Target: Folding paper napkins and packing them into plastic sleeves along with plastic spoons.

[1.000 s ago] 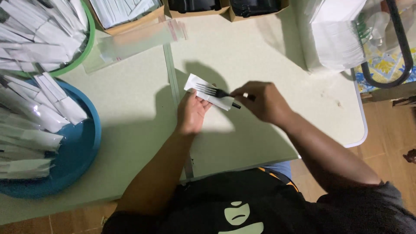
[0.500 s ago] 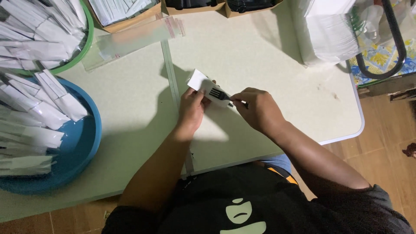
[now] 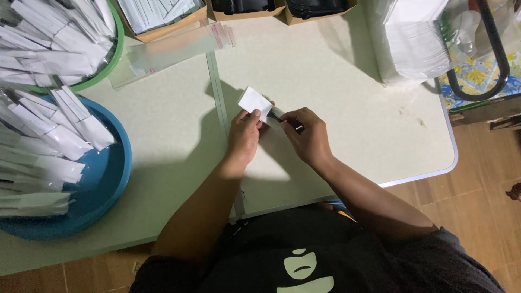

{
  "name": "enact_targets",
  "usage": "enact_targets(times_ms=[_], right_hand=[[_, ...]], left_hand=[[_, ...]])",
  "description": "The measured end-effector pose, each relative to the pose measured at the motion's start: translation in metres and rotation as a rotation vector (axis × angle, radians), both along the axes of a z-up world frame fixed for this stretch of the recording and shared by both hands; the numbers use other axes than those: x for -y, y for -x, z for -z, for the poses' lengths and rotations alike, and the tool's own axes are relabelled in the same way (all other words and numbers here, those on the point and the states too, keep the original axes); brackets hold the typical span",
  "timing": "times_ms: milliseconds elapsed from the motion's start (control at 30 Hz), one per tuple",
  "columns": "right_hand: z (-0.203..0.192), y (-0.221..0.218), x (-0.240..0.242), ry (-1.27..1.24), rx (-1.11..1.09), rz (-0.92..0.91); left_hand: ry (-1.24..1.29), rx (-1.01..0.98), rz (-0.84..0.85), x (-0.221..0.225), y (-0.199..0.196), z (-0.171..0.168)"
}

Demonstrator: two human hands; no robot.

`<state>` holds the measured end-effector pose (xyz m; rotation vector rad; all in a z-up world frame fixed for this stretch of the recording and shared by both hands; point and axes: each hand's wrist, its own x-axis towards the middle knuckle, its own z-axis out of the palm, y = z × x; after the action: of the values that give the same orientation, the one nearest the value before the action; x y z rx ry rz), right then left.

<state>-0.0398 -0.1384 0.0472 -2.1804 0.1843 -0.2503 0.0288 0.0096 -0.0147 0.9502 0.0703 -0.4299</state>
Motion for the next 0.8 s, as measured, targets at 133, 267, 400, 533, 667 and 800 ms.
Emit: enact_targets(times_ms=[133,267,400,533,667,800], right_hand=[[0.007,0.0,-0.003,0.142,0.067,0.014],[0.016,-0.003,0.002,0.32,0.21,-0.015],[0.022,-0.003,0.006,0.366,0.275,-0.044],[0.01,-0.002,0.005,0.379,0.262,-0.038],[-0.009,-0.004,0.006,0.177,0.219,-0.035],[-0.009,-0.017,0.016,-0.02,0.006,-0.104]], left_hand=[[-0.002,0.008,-0.004,0.001,0.001,-0.014],[-0.003,-0.002,-0.013,0.003,0.001,-0.006],[-0.034,0.016,-0.006,0.001,0.008,-0.052],[-0.025,-0.013,-0.021,0.003,0.009,-0.052],[-0.051,-0.009,0.029,0.0,0.016,-0.076],[-0.217,0.187,0.223,-0.012,0.022,-0.088]])
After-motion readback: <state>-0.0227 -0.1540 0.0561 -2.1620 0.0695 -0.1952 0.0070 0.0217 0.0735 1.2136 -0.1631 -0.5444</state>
